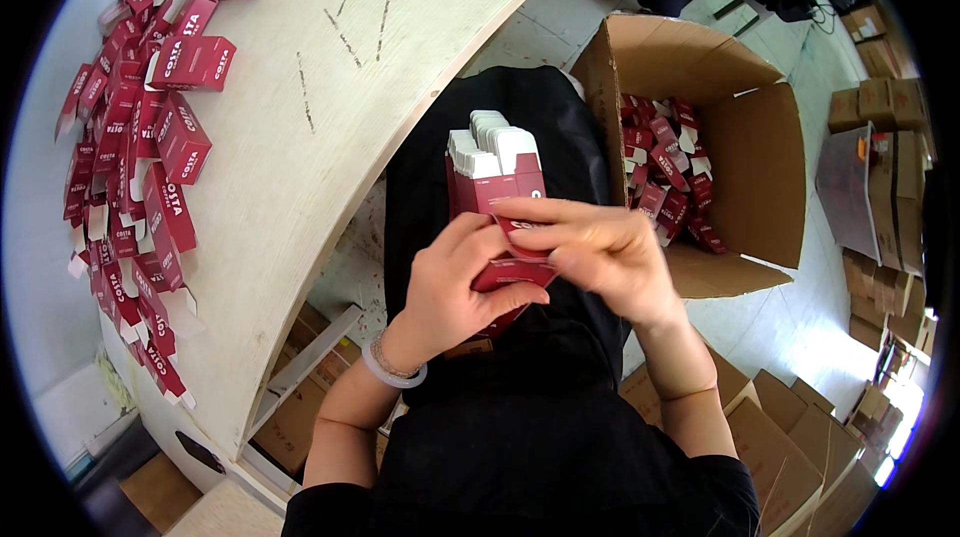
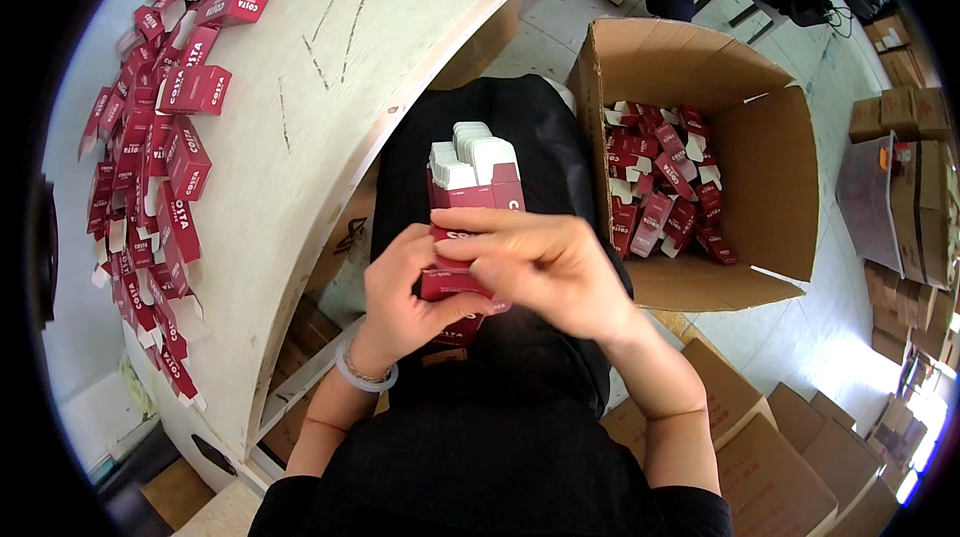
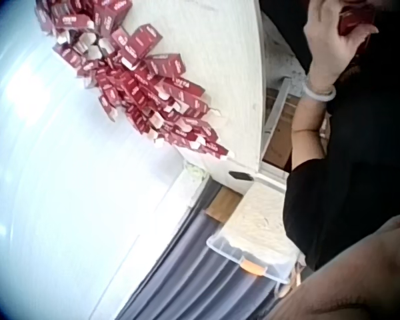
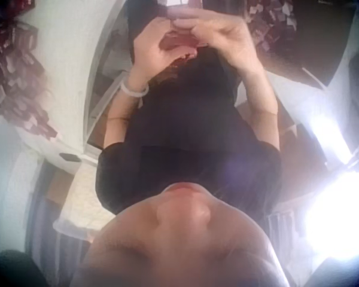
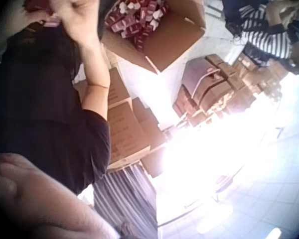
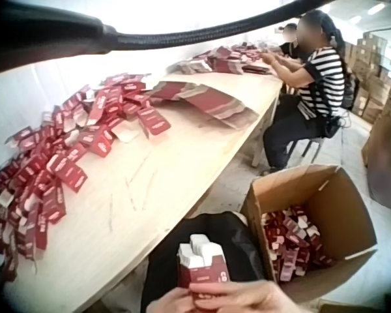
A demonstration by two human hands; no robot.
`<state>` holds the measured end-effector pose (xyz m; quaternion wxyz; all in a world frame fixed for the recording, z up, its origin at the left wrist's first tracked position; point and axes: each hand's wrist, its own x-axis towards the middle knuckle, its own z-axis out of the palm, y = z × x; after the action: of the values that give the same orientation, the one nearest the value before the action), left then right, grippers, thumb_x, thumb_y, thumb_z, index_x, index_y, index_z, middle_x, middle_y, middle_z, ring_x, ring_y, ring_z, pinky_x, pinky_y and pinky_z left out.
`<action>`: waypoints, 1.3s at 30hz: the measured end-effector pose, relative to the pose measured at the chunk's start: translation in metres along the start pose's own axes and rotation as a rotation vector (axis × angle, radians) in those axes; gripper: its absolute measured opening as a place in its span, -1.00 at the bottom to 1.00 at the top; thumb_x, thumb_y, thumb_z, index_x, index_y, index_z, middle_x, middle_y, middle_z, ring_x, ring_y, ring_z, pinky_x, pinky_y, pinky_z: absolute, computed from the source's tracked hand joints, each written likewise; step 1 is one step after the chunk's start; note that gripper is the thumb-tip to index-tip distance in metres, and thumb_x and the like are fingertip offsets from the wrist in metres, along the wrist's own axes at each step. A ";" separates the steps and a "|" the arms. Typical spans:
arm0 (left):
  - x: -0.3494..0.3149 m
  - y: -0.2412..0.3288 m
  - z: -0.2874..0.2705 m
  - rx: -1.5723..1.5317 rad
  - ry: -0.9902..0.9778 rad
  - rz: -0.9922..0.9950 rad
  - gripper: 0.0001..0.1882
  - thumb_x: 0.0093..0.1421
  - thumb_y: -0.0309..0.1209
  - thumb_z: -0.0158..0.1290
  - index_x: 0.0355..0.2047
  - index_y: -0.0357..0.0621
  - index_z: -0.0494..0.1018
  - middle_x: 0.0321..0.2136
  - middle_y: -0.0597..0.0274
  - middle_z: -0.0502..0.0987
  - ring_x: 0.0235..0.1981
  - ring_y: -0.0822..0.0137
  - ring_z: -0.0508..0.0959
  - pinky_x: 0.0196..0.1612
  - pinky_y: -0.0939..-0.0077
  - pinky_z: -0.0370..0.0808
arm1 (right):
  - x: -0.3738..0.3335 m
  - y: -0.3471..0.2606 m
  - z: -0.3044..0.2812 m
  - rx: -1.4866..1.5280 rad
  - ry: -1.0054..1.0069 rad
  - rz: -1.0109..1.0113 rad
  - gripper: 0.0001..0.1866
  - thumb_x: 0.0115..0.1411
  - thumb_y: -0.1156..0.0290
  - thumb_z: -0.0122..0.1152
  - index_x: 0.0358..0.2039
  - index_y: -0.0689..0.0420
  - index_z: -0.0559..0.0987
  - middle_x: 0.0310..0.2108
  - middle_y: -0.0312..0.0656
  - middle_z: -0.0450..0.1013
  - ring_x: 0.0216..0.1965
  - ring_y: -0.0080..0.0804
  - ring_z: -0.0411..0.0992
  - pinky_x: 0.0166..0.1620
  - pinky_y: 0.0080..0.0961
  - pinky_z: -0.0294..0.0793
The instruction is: The person sits on the floor and repeatedly assembles small red cardboard boxes by hand. They pick up flat-packed pieces from a nearby cardboard box, fold the flaps to form the box shape, and place the finished units into a growing stack on their lap.
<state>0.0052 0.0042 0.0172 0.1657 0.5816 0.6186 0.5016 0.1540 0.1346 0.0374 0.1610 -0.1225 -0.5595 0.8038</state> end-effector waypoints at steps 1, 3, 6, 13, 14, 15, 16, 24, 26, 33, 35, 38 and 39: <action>0.001 0.000 -0.001 0.011 0.006 -0.007 -0.46 -0.19 -0.24 0.43 -0.24 -0.16 0.45 -0.34 0.11 0.53 -0.43 0.15 0.59 -0.39 0.42 0.55 | -0.001 0.001 0.006 -0.157 0.001 -0.089 -0.71 0.19 0.56 0.14 -0.06 0.22 0.60 0.08 0.08 0.42 0.06 -0.21 0.42 0.12 -0.38 0.34; 0.001 0.002 -0.004 0.040 0.024 -0.024 -0.46 -0.19 -0.26 0.44 -0.24 -0.18 0.45 -0.34 0.11 0.54 -0.41 0.16 0.60 -0.37 0.42 0.56 | 0.000 0.003 0.010 -0.351 0.029 -0.259 -0.69 0.17 0.62 0.13 -0.06 0.20 0.60 0.05 0.04 0.45 0.04 -0.21 0.44 0.08 -0.38 0.38; -0.011 -0.007 0.006 -0.096 0.056 -0.063 -0.18 -0.22 -0.21 0.48 -0.05 -0.26 0.24 -0.33 0.03 0.54 -0.33 0.18 0.64 -0.31 0.43 0.58 | -0.002 0.007 0.006 -0.231 0.146 -0.171 -0.70 0.13 0.65 0.18 -0.09 0.24 0.61 -0.05 -0.01 0.52 -0.01 -0.22 0.48 0.01 -0.38 0.43; -0.011 -0.011 0.017 -0.112 0.108 -0.069 -0.10 -0.23 -0.19 0.50 -0.06 -0.26 0.11 -0.34 0.00 0.51 -0.36 0.24 0.62 -0.33 0.45 0.57 | 0.002 0.010 0.013 -0.514 0.180 -0.325 -0.74 0.12 0.63 0.19 -0.14 0.27 0.62 -0.09 -0.01 0.54 -0.01 -0.14 0.49 0.06 -0.30 0.42; -0.012 -0.010 0.017 -0.100 0.076 -0.108 -0.10 -0.23 -0.26 0.50 -0.06 -0.24 0.09 -0.30 0.01 0.49 -0.32 0.27 0.61 -0.30 0.45 0.57 | 0.002 0.009 0.011 -0.519 0.169 -0.288 -0.75 0.16 0.61 0.16 -0.13 0.33 0.61 -0.07 0.05 0.53 0.04 -0.10 0.46 0.13 -0.27 0.36; -0.014 -0.007 0.017 -0.089 0.043 -0.147 -0.10 -0.23 -0.34 0.50 -0.05 -0.21 0.06 -0.26 0.02 0.46 -0.28 0.29 0.59 -0.27 0.46 0.57 | 0.001 0.009 0.011 -0.458 0.190 -0.253 -0.75 0.16 0.62 0.15 -0.13 0.33 0.61 -0.07 0.05 0.53 0.03 -0.10 0.46 0.13 -0.28 0.36; -0.015 -0.006 0.016 -0.078 0.009 -0.186 -0.09 -0.23 -0.41 0.50 -0.05 -0.19 0.04 -0.23 0.03 0.44 -0.23 0.31 0.58 -0.24 0.46 0.57 | 0.001 0.011 0.011 -0.396 0.211 -0.218 -0.75 0.16 0.62 0.15 -0.13 0.33 0.60 -0.07 0.05 0.53 0.03 -0.11 0.47 0.13 -0.28 0.37; -0.005 0.003 0.027 -0.043 0.071 -0.219 -0.21 -0.20 -0.20 0.48 -0.17 -0.31 0.18 -0.42 -0.03 0.49 -0.49 0.11 0.60 -0.48 0.32 0.53 | -0.003 0.016 0.010 -0.638 0.027 -0.437 -0.64 0.25 0.33 0.07 -0.05 0.31 0.56 0.02 0.06 0.47 0.14 0.10 0.32 0.16 -0.11 0.30; -0.009 0.012 0.042 0.033 0.017 -0.233 -0.23 -0.19 -0.20 0.46 -0.19 -0.35 0.18 -0.48 -0.10 0.47 -0.54 0.00 0.58 -0.53 0.25 0.49 | -0.012 0.011 0.001 -0.729 0.014 -0.379 -0.68 0.11 0.48 0.17 -0.12 0.31 0.60 -0.02 0.01 0.50 0.06 0.04 0.39 0.10 -0.16 0.39; -0.012 -0.027 0.016 -0.356 -0.013 -0.383 -0.50 0.01 -0.36 0.35 -0.18 -0.26 0.29 0.06 -0.03 0.33 0.07 0.25 0.40 0.03 0.41 0.43 | -0.026 0.002 -0.103 -1.552 0.369 -0.019 -0.80 0.09 0.58 0.15 -0.24 0.24 0.59 -0.19 -0.02 0.54 -0.14 -0.08 0.49 -0.02 -0.26 0.44; -0.018 -0.041 0.005 -0.298 0.117 -0.426 -0.67 0.14 -0.49 0.21 -0.19 -0.28 0.30 0.04 0.00 0.35 0.04 0.26 0.41 0.04 0.39 0.44 | -0.005 0.023 -0.079 -1.866 0.439 -0.213 -0.80 0.07 0.53 0.19 -0.24 0.21 0.58 -0.23 -0.02 0.54 -0.14 -0.10 0.48 -0.02 -0.26 0.42; -0.022 -0.047 0.002 -0.242 0.111 -0.443 -0.77 0.17 -0.58 0.13 -0.21 -0.29 0.31 0.00 0.03 0.39 0.00 0.32 0.43 0.02 0.44 0.46 | 0.027 0.071 -0.046 -1.288 0.259 -0.251 -0.73 0.00 0.46 0.29 -0.24 0.19 0.56 -0.16 -0.08 0.50 -0.11 -0.11 0.44 -0.06 -0.26 0.43; -0.022 -0.050 0.004 -0.243 0.095 -0.450 -0.77 0.17 -0.59 0.12 -0.22 -0.29 0.31 -0.01 0.03 0.40 -0.01 0.33 0.43 0.01 0.44 0.46 | 0.034 0.091 -0.044 -1.227 0.213 -0.199 -0.72 -0.02 0.44 0.31 -0.24 0.19 0.56 -0.15 -0.10 0.48 -0.12 -0.10 0.42 -0.07 -0.25 0.42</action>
<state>-0.0134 -0.0049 -0.0342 0.3125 0.3810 0.6747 0.5495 0.1282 0.1569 -0.0636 0.1904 -0.2190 -0.9084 0.3011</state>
